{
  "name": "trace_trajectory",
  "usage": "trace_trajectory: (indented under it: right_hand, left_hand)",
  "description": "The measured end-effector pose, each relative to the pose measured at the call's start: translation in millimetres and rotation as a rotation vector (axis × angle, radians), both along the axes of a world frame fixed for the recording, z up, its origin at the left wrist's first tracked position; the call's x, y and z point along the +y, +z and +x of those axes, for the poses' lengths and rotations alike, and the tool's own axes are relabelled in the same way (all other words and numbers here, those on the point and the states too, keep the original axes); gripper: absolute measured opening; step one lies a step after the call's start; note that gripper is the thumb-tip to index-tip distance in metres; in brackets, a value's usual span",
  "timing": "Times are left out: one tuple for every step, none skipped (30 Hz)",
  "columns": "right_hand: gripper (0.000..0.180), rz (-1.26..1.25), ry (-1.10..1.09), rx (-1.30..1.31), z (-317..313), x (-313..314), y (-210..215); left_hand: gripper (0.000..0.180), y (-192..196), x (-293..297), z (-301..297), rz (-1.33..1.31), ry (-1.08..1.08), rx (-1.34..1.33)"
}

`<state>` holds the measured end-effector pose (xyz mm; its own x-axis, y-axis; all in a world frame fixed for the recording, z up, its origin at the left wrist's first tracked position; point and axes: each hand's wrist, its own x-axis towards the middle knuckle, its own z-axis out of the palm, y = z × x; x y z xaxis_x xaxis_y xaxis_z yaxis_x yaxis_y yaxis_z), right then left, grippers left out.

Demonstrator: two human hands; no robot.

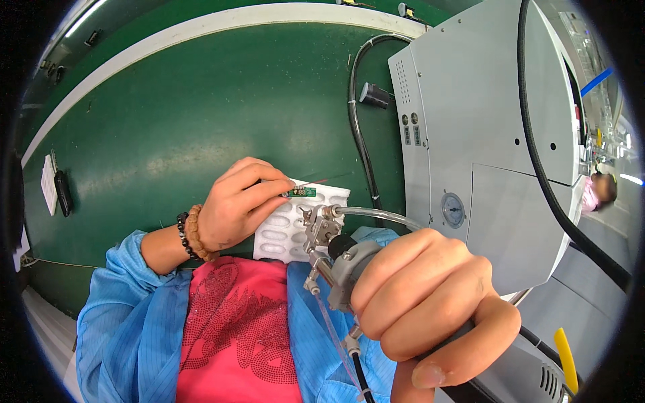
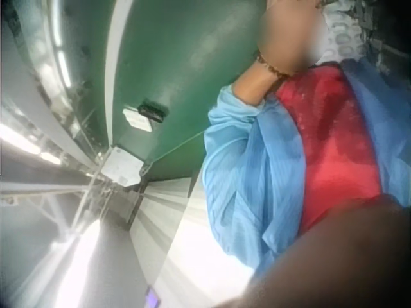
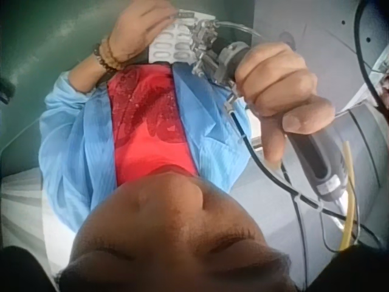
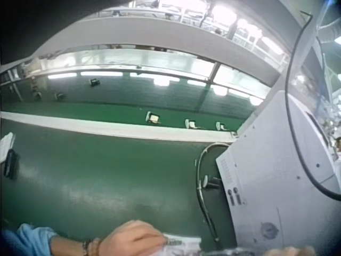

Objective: The person uses a soldering iron to apply solder to small green circuit boards. They repeatedly pick up a board, hold it against a white foam holder, and apply the soldering iron to specific points on the board. After soldering, the person places the board on the green workbench and picks up the next one to continue the process.

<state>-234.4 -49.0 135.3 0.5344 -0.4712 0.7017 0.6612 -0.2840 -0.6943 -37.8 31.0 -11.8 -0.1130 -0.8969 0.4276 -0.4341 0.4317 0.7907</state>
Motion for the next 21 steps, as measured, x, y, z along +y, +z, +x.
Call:
trace_trajectory:
  right_hand:
    - [0.044, 0.003, 0.003, -0.001, -1.5, 0.3, -0.6]
    - [0.044, 0.003, 0.006, 0.000, -2.3, 0.7, -0.4]
    - [0.044, 0.005, 0.007, 0.001, -5.5, 2.5, 0.6]
    - [0.044, 0.007, 0.008, 0.002, -7.8, 3.3, 1.3]
    - [0.041, -0.014, 0.094, 0.065, -6.1, 2.0, 7.0]
    - [0.041, -0.008, 0.087, 0.059, -4.6, 2.0, 5.3]
    - [0.041, -0.001, 0.082, 0.053, -2.0, 2.2, 3.1]
    - [0.041, 0.003, 0.062, 0.058, -0.9, 3.6, 4.1]
    - [0.044, -0.003, 0.021, 0.017, -2.2, 0.3, -2.1]
    - [0.045, -0.005, 0.003, 0.038, 1.0, -0.7, -2.5]
    - [0.045, -0.001, -0.007, 0.056, 5.8, -1.7, -4.3]
    - [0.045, 0.002, -0.016, 0.073, 8.4, -2.8, -5.5]
    - [0.046, 0.000, -0.026, 0.089, 10.6, -3.8, -7.1]
    - [0.046, 0.001, -0.035, 0.107, 13.3, -4.5, -7.8]
    - [0.046, 0.003, -0.046, 0.117, 15.8, -5.0, -8.9]
    - [0.046, 0.004, -0.052, 0.123, 18.0, -5.6, -9.6]
    - [0.047, 0.005, -0.062, 0.130, 19.8, -6.7, -10.9]
    - [0.047, 0.004, -0.068, 0.134, 21.5, -8.3, -12.1]
    - [0.047, 0.020, -0.079, 0.146, 24.7, -11.2, -10.9]
    - [0.047, 0.015, -0.076, 0.147, 26.9, -12.5, -13.7]
    - [0.048, 0.027, -0.078, 0.156, 30.8, -15.0, -14.1]
  left_hand:
    - [0.025, -0.8, 1.2, -1.4, 0.003, 0.009, 0.020]
    - [0.025, -1.7, 1.5, -2.2, 0.000, 0.019, 0.041]
    - [0.025, -2.9, 1.5, -2.9, 0.007, 0.008, 0.055]
    - [0.026, -4.1, 1.2, -3.6, 0.015, -0.004, 0.069]
    - [0.026, -4.7, 2.2, -3.2, 0.026, -0.012, 0.076]
    - [0.026, -6.4, 2.6, -2.7, 0.019, -0.014, 0.053]
    - [0.026, -8.6, 2.5, -1.9, 0.012, -0.016, 0.030]
    - [0.027, -9.9, 0.7, -2.3, 0.002, -0.032, 0.018]
    - [0.028, -10.1, -0.6, -2.0, 0.020, -0.025, 0.023]
    - [0.029, -10.0, -1.9, -1.2, 0.038, -0.018, 0.028]
    - [0.031, -10.5, -2.1, -0.2, 0.063, -0.003, 0.030]
    - [0.032, -11.8, -2.9, 1.0, 0.078, -0.004, 0.042]
    - [0.034, -13.6, -3.9, 2.4, 0.093, -0.005, 0.055]
    - [0.035, -15.6, -3.9, 3.6, 0.105, -0.005, 0.067]
    - [0.036, -17.9, -3.6, 3.6, 0.087, -0.005, 0.079]
    - [0.036, -20.5, -3.5, 2.8, 0.070, -0.005, 0.092]
    - [0.037, -22.3, -3.7, 1.7, 0.054, -0.010, 0.105]
    - [0.037, -22.3, -4.0, 1.4, 0.080, -0.013, 0.112]
    - [0.036, -21.5, -4.4, 1.1, 0.105, -0.016, 0.120]
    - [0.036, -20.2, -5.1, 3.9, 0.140, -0.020, 0.129]
    - [0.036, -19.3, -5.9, 6.4, 0.155, -0.027, 0.138]
